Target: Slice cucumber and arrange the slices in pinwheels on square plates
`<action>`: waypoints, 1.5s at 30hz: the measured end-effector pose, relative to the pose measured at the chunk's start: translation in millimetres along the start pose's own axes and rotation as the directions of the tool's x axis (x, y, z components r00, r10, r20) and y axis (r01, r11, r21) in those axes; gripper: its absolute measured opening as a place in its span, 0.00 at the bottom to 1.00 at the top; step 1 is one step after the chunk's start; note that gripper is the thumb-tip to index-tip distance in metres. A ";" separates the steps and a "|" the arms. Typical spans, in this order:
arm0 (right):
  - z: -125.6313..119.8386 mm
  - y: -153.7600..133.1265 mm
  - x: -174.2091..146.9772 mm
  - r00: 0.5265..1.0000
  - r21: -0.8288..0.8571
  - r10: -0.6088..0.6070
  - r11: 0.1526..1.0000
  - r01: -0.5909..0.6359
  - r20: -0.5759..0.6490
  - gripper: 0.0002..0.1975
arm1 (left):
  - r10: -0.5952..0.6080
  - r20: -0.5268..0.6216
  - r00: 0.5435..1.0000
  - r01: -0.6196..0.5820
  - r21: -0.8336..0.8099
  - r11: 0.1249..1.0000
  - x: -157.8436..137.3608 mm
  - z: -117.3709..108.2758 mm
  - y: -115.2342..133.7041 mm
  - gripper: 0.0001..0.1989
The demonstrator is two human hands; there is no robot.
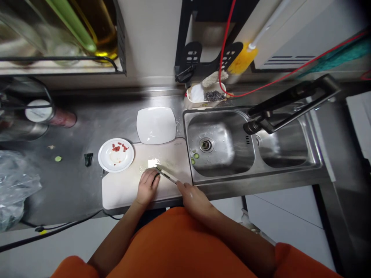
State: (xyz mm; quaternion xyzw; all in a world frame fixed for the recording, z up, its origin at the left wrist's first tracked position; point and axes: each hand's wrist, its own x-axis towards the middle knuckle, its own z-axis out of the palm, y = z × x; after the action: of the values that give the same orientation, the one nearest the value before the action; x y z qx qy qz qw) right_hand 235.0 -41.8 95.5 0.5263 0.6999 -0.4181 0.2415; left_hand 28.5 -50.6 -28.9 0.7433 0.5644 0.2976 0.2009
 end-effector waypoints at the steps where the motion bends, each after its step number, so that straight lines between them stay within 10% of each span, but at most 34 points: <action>1: 0.2 -0.1 0.0 1.000 0.001 0.002 1.000 -0.002 0.002 0.26 | -0.001 0.002 1.000 0.001 -0.001 1.000 0.2 -0.2 0.2 0.11; 32: 10.1 -10.0 49.2 0.989 0.002 -0.072 0.997 0.073 -0.126 0.23 | -0.013 0.011 1.000 0.013 -0.026 1.000 2.2 -1.6 2.6 0.11; 45: 7.0 2.2 14.2 0.997 -0.013 -0.021 1.000 0.020 -0.080 0.25 | -0.004 -0.009 1.000 0.003 -0.004 1.000 0.8 -1.0 0.7 0.11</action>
State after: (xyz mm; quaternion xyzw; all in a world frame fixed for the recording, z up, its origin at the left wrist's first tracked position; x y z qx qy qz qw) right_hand 231.7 -39.9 80.0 0.5338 0.7170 -0.3949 0.2122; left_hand 28.5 -50.1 -27.6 0.7405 0.5660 0.3018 0.2004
